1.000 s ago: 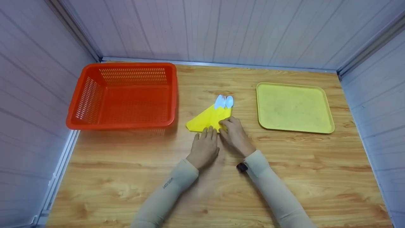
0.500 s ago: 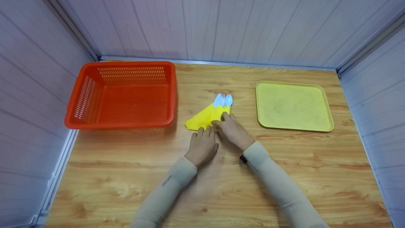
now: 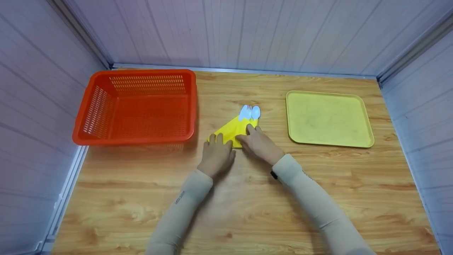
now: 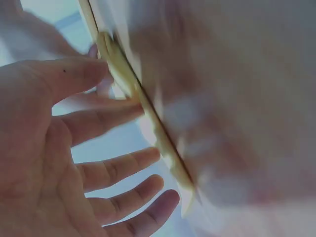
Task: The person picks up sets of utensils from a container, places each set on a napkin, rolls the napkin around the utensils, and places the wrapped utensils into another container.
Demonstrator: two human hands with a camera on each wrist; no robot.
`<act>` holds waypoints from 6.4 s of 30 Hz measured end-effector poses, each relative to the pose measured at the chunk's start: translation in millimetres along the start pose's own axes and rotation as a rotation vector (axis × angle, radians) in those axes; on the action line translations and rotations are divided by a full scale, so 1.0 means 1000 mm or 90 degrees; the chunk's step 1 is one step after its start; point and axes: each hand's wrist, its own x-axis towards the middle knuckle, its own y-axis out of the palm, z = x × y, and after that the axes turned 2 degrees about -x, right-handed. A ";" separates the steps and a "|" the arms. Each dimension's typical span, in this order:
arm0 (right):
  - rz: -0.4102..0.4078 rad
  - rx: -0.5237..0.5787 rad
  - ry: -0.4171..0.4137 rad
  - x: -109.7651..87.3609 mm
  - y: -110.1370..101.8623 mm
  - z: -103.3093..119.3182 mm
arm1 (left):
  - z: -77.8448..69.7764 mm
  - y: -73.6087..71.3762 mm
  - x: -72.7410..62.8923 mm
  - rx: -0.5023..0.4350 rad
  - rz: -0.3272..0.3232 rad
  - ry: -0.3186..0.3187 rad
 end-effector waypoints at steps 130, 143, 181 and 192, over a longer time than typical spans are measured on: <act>-0.072 0.395 0.195 -0.031 0.007 -0.044 | -0.056 0.006 0.005 0.130 0.012 0.183; -0.013 0.455 0.265 -0.030 0.002 -0.047 | -0.057 0.014 0.008 0.225 -0.022 0.197; 0.103 0.571 0.334 -0.029 -0.003 -0.051 | -0.026 0.005 0.058 -0.559 0.024 -0.081; 0.104 0.592 0.340 -0.030 0.000 -0.054 | -0.028 0.013 0.056 -0.565 0.001 -0.118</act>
